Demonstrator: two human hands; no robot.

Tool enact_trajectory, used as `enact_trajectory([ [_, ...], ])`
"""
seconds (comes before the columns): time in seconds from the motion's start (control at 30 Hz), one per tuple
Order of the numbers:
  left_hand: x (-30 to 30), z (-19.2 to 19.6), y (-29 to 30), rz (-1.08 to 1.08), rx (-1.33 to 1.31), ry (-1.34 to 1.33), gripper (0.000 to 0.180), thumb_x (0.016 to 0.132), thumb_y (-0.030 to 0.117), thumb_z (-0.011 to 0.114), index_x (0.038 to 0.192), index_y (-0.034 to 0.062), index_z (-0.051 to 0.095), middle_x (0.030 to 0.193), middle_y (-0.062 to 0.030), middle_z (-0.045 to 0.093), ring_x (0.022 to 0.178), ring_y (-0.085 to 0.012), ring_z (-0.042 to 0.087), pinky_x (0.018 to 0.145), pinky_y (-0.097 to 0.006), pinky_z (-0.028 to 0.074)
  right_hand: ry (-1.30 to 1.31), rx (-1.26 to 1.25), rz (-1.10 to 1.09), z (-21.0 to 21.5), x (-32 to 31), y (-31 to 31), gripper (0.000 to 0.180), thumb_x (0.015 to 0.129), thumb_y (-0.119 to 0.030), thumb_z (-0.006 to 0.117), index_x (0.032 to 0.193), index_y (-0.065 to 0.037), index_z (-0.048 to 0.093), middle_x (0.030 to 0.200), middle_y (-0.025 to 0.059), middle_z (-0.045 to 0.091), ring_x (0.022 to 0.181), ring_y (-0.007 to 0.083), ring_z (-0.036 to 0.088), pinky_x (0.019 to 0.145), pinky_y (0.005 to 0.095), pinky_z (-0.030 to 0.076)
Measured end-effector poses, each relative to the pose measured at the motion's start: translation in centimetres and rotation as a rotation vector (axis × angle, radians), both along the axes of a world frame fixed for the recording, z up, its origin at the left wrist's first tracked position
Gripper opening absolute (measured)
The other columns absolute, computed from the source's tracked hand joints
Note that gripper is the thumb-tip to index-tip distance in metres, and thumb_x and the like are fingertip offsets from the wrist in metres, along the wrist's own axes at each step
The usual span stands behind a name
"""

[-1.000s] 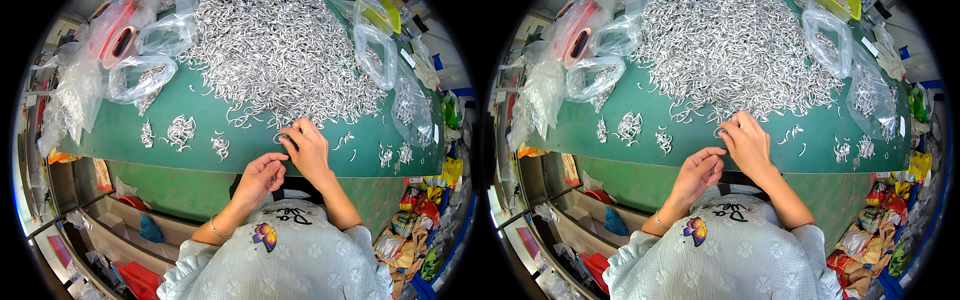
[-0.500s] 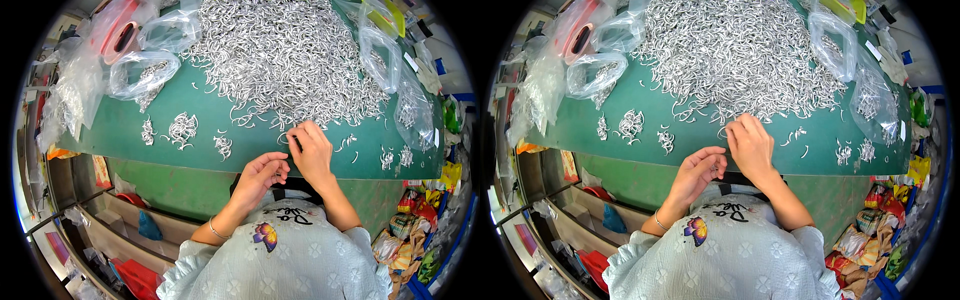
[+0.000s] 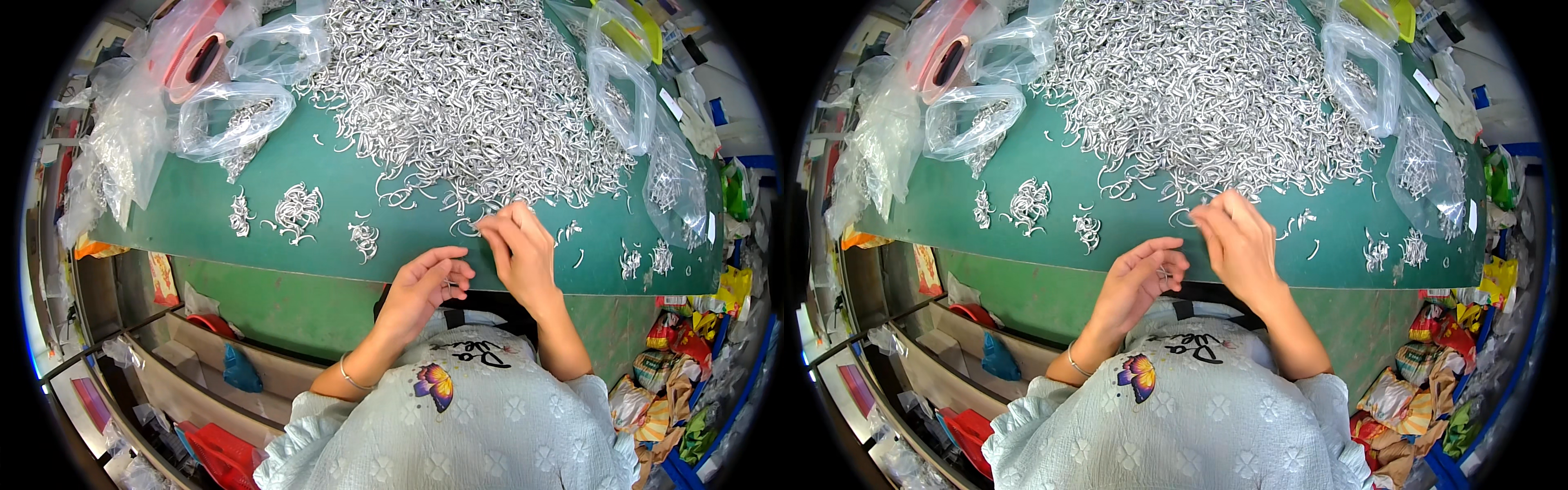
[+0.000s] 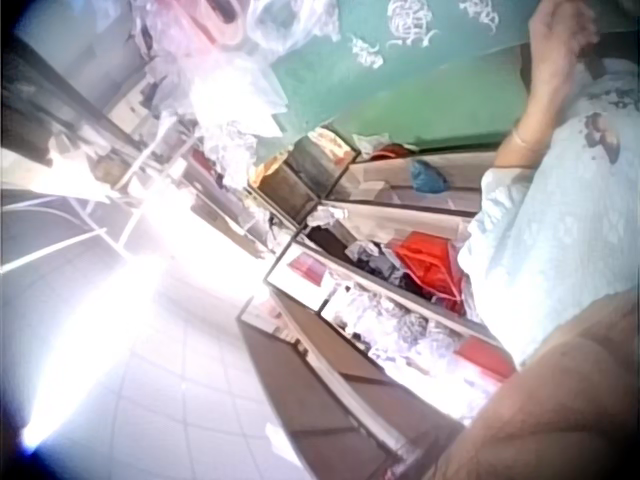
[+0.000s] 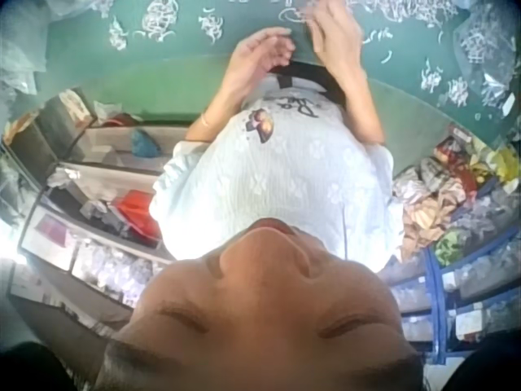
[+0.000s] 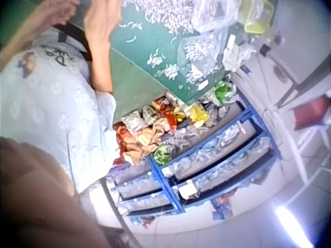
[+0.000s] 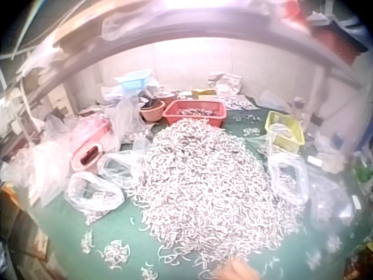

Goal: The person sorts small curved metal pieces from a large pile on a green table by hand, picking them up individually and grouping them into smaller piles.

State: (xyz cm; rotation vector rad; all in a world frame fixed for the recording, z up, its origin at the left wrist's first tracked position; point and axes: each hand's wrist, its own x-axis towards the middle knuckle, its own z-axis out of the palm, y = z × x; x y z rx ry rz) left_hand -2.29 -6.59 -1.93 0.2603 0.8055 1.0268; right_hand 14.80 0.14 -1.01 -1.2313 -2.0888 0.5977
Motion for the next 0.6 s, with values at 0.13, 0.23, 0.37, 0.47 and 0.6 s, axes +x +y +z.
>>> enact_trajectory([
  [0.13, 0.7, 1.1, 0.4, 0.080, -0.122, -0.054, 0.029, 0.102, 0.017, 0.049, 0.122, -0.0031, 0.057, 0.096, -0.0081, 0.062, 0.079, -0.0133, 0.055, 0.069, -0.026, 0.046, 0.118, -0.141, 0.225, 1.0, 0.1, -1.0, 0.016, 0.078, -0.003, 0.071, 0.093, -0.008, 0.069, 0.079, 0.0066, 0.056, 0.073, 0.0256, 0.059, 0.061, 0.0362, 0.048],
  [0.23, -0.2, -0.7, 0.0, -0.021, -0.062, -0.148, 0.028, 0.101, 0.017, 0.051, 0.120, -0.0030, 0.058, 0.091, -0.0060, 0.060, 0.074, -0.0122, 0.052, 0.065, -0.025, 0.043, 0.152, -0.183, -0.055, 0.9, 0.3, -0.7, 0.012, 0.079, -0.006, 0.072, 0.091, -0.007, 0.069, 0.072, 0.0067, 0.056, 0.064, 0.0263, 0.057, 0.059, 0.0354, 0.047],
  [0.37, -0.5, -0.6, -0.1, -0.070, -0.061, -0.162, 0.026, 0.100, 0.014, 0.051, 0.118, -0.0028, 0.059, 0.085, -0.0036, 0.057, 0.068, -0.0111, 0.048, 0.061, -0.025, 0.039, -0.097, -0.003, -0.091, 0.0, -0.1, -0.1, 0.012, 0.078, -0.010, 0.075, 0.084, -0.007, 0.066, 0.075, 0.0056, 0.055, 0.069, 0.0258, 0.058, 0.059, 0.0378, 0.046],
  [0.47, -0.2, -0.4, -0.3, -0.053, -0.048, -0.106, 0.025, 0.099, 0.012, 0.050, 0.117, -0.0027, 0.059, 0.085, -0.0040, 0.057, 0.068, -0.0116, 0.049, 0.061, -0.025, 0.040, -0.132, -0.022, -0.033, -0.4, 0.2, -0.5, 0.013, 0.077, -0.012, 0.076, 0.082, -0.007, 0.064, 0.078, 0.0050, 0.055, 0.075, 0.0254, 0.058, 0.060, 0.0385, 0.047],
  [0.6, -0.5, -0.3, -0.1, -0.024, -0.081, -0.118, 0.025, 0.099, 0.010, 0.049, 0.117, -0.0029, 0.059, 0.084, -0.0042, 0.057, 0.067, -0.0122, 0.049, 0.060, -0.025, 0.040, -0.115, -0.115, -0.024, 0.4, 0.8, 0.0, 0.013, 0.078, -0.009, 0.074, 0.089, -0.009, 0.067, 0.080, 0.0050, 0.055, 0.077, 0.0250, 0.058, 0.063, 0.0387, 0.048],
])
